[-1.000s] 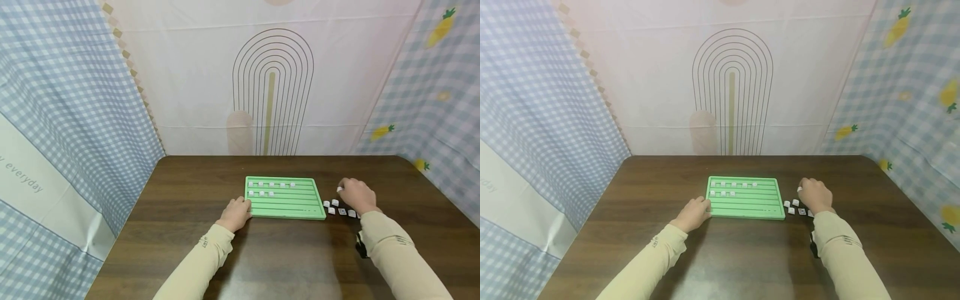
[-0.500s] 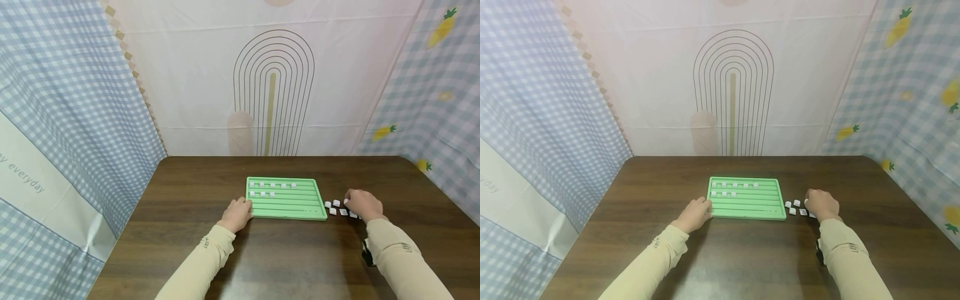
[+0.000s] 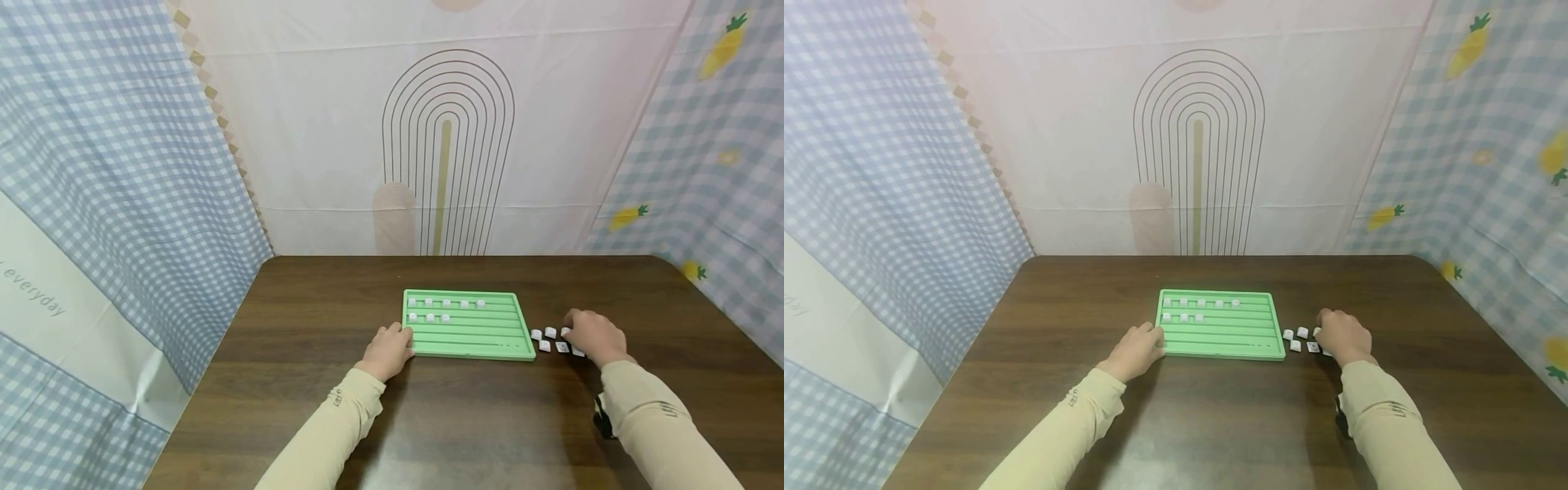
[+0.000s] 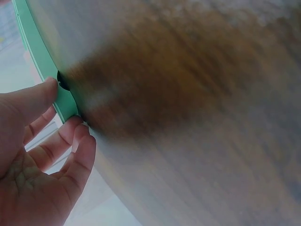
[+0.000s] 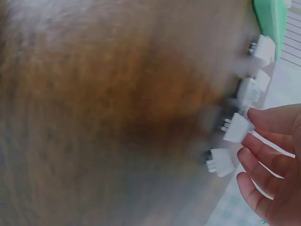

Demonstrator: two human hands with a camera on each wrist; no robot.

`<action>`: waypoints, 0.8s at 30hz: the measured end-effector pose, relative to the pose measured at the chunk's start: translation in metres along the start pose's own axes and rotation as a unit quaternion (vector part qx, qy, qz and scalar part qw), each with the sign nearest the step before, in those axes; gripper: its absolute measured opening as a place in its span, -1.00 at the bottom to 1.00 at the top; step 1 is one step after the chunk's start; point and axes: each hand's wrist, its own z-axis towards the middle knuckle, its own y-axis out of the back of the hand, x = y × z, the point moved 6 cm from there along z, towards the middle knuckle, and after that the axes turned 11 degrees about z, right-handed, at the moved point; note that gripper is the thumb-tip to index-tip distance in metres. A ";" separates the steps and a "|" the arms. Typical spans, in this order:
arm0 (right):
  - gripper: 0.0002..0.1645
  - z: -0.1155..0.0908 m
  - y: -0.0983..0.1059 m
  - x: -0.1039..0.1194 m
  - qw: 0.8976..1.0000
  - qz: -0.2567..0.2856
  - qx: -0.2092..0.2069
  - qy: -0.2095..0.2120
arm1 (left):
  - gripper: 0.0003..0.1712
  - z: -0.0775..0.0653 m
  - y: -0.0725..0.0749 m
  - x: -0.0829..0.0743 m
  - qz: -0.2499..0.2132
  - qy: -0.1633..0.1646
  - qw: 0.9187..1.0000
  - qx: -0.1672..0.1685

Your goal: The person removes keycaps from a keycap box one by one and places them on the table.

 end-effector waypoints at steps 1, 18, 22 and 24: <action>-0.60 0.000 0.001 0.003 1.000 0.002 -0.003 0.005 | -0.77 0.000 0.000 0.000 -0.001 0.000 1.000 0.000; -0.66 0.015 -0.020 0.104 0.989 0.035 -0.075 0.120 | -0.80 -0.002 0.001 -0.001 0.001 -0.001 1.000 0.000; -0.68 0.022 -0.038 0.129 0.988 0.037 -0.071 0.133 | -0.79 -0.002 0.000 0.000 0.004 0.002 1.000 0.001; -0.70 0.023 -0.047 0.141 0.987 0.037 -0.067 0.142 | -0.80 -0.001 0.000 0.000 0.005 0.002 1.000 -0.001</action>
